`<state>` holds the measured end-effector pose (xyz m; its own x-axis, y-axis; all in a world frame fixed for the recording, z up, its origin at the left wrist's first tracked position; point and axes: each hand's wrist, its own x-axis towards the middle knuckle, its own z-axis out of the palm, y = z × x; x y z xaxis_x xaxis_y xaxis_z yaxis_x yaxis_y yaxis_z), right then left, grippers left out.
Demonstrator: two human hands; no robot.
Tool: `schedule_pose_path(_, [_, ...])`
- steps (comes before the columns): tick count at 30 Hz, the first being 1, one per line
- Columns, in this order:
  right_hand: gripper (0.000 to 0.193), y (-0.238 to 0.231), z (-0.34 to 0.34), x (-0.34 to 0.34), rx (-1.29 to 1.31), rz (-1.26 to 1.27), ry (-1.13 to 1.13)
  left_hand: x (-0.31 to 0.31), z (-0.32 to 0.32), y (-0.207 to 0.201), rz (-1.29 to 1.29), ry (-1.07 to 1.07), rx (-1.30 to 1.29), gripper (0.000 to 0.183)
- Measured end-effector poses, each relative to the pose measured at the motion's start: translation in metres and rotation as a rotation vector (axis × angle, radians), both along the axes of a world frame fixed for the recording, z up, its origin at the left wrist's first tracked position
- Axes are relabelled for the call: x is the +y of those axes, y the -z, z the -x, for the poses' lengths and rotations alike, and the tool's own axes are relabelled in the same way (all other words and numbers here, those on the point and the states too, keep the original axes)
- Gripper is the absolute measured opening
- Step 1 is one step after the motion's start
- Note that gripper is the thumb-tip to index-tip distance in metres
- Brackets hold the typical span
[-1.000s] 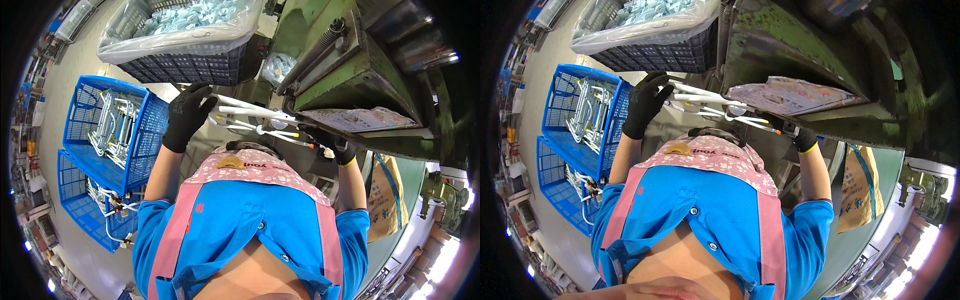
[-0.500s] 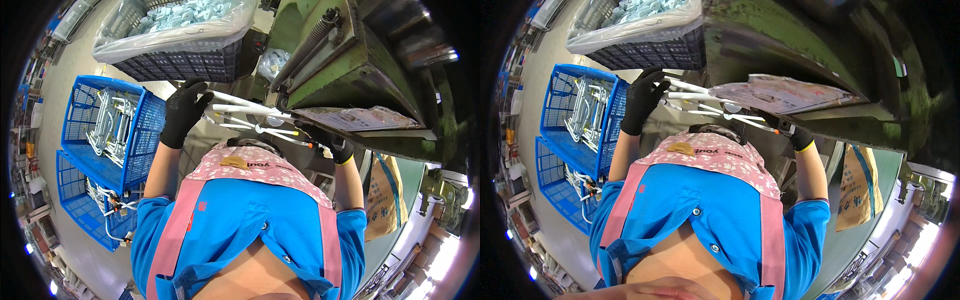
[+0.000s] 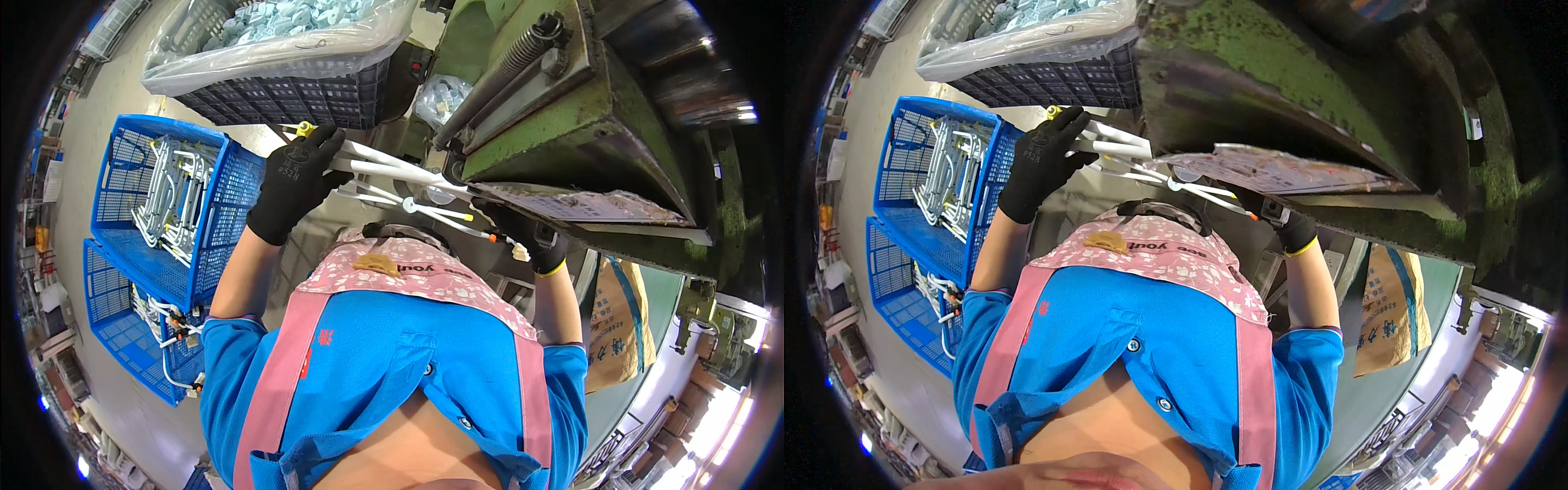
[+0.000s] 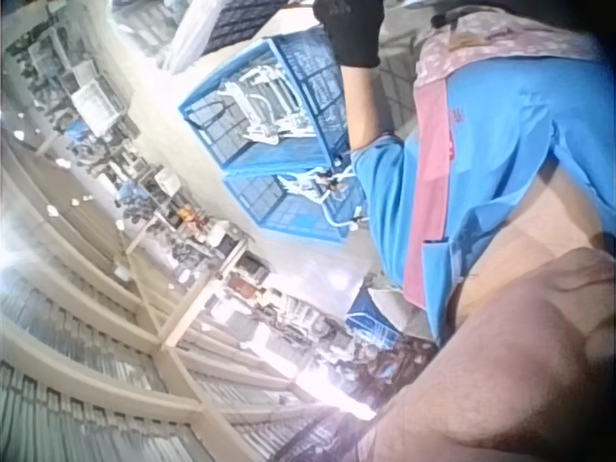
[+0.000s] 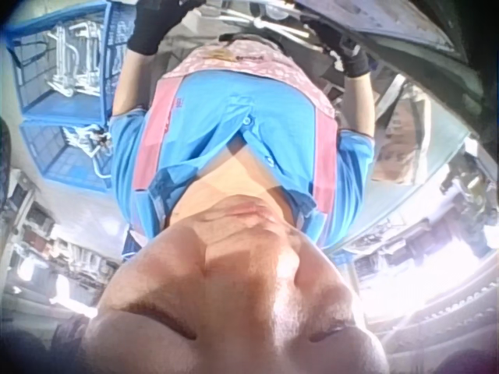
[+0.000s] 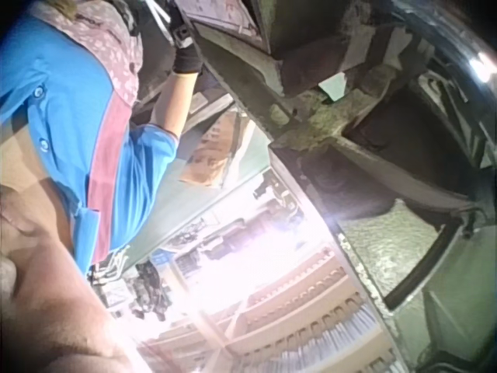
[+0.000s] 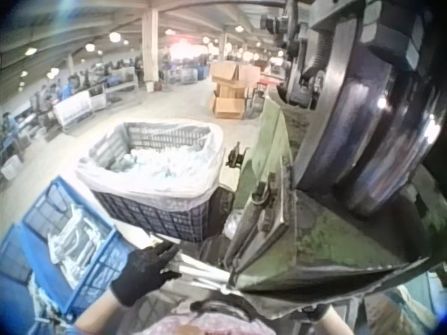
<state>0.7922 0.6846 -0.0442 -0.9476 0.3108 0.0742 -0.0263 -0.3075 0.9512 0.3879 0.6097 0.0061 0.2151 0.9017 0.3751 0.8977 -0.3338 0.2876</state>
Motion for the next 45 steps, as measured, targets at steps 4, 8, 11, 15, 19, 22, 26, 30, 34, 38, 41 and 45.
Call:
schedule_pose_path(4, [0.063, -0.013, 0.015, -0.012, -0.269, 0.124, 0.259, 0.003, 0.001, 0.007, -0.004, -0.023, 0.009, 0.055])
schedule_pose_path(8, [0.061, -0.028, 0.025, -0.013, 0.077, 0.25, 0.069, 0.003, -0.002, 0.006, 0.035, -0.018, 0.052, 0.049])
schedule_pose_path(11, [0.046, -0.031, 0.03, -0.015, 0.53, 0.837, -0.177, 0.007, -0.01, 0.005, 0.159, -0.037, 0.221, 0.047])
schedule_pose_path(15, [0.034, -0.019, 0.033, -0.015, 0.793, 1.265, -0.316, 0.019, -0.016, 0.006, -0.08, 0.048, 0.306, 0.024])
schedule_pose_path(19, [0.03, 0.001, 0.024, -0.012, 0.857, 1.467, -0.28, 0.025, -0.014, 0.009, -0.011, 0.042, 0.352, 0.017])
schedule_pose_path(22, [0.03, 0.016, 0.019, -0.006, 0.848, 1.525, -0.318, 0.023, -0.013, 0.016, -0.112, 0.056, 0.332, 0.02])
schedule_pose_path(26, [0.034, 0.03, 0.015, -0.003, 0.846, 1.484, -0.291, 0.015, -0.016, 0.025, -0.129, -0.03, 0.457, 0.022])
schedule_pose_path(30, [0.039, 0.04, 0.018, -0.005, 0.964, 1.616, -0.229, 0.01, -0.014, 0.031, -0.171, -0.022, 0.533, 0.031])
schedule_pose_path(34, [0.039, 0.033, 0.023, -0.002, 1.01, 1.792, -0.143, 0.008, -0.011, 0.036, -0.073, -0.053, 0.545, 0.037])
schedule_pose_path(38, [0.035, 0.015, 0.029, -0.01, 1.178, 1.846, -0.197, 0.0, -0.013, 0.028, -0.034, -0.036, 0.204, 0.045])
schedule_pose_path(41, [0.038, 0.006, 0.03, -0.013, 1.343, 2.023, 0.033, -0.015, -0.027, 0.017, -0.058, -0.069, -0.146, 0.043])
schedule_pose_path(45, [0.036, 0.01, 0.032, -0.018, 1.329, 1.988, 0.066, -0.049, -0.052, 0.016, 0.372, 0.046, -0.649, 0.04])
